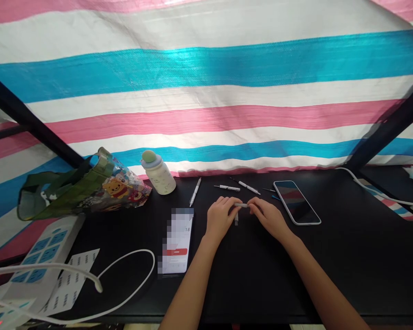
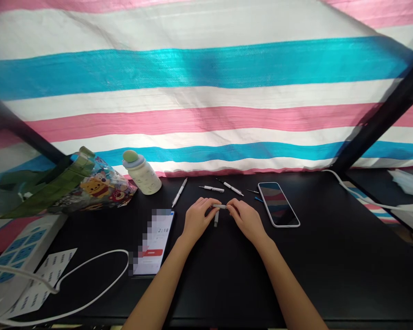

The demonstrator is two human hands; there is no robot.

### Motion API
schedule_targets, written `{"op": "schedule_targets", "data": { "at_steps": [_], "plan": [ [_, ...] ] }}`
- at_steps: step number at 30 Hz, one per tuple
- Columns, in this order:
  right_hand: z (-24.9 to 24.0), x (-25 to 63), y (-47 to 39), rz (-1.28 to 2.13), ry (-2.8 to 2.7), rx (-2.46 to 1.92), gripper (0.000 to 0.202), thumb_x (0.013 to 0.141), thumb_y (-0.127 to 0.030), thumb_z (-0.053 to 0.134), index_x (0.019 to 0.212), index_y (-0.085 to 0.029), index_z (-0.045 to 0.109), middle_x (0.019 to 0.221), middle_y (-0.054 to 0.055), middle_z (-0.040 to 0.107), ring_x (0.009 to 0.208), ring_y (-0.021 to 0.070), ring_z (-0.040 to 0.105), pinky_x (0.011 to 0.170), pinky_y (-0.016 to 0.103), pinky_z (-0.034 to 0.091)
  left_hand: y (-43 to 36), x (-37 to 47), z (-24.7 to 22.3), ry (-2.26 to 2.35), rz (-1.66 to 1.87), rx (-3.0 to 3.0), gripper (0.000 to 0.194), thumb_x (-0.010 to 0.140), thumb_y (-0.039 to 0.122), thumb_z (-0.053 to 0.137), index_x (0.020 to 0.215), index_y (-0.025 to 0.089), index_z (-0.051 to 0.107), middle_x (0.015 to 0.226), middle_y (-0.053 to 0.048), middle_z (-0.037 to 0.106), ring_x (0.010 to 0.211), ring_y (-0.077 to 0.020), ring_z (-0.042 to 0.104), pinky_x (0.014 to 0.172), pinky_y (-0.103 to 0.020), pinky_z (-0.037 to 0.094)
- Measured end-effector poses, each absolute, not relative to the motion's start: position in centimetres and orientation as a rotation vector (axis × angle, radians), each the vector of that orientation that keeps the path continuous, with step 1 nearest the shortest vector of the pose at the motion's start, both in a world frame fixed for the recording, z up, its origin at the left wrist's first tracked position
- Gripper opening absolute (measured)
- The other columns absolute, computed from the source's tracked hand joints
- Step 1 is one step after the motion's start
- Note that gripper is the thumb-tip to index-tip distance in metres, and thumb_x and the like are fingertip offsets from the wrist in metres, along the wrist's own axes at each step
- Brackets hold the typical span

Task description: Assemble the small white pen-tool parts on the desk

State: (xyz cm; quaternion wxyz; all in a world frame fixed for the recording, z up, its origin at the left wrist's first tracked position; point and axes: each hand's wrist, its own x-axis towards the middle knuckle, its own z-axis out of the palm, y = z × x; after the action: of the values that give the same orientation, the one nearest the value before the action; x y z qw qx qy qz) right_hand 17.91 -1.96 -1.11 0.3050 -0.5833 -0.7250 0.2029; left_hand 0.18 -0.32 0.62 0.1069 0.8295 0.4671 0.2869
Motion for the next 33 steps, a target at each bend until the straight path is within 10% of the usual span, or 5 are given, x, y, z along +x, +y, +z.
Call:
{"op": "schedule_targets", "data": {
  "at_steps": [33],
  "plan": [
    [-1.56,18.36,-1.72,0.472,-1.916,-1.512,0.014,0.082,-0.036,0.051,0.087,-0.024,0.057,0.078,0.001,0.064,0.073,0.0162,0.06,0.066,0.027,0.044,-0.01,-0.17,-0.1,1.436,0.755,2.386,0.02,0.087,0.038,0.048,0.094,0.03,0.064,0.074,0.003,0.057,0.069,-0.0116,0.051,0.066,-0.021,0.038]
  ]
}}
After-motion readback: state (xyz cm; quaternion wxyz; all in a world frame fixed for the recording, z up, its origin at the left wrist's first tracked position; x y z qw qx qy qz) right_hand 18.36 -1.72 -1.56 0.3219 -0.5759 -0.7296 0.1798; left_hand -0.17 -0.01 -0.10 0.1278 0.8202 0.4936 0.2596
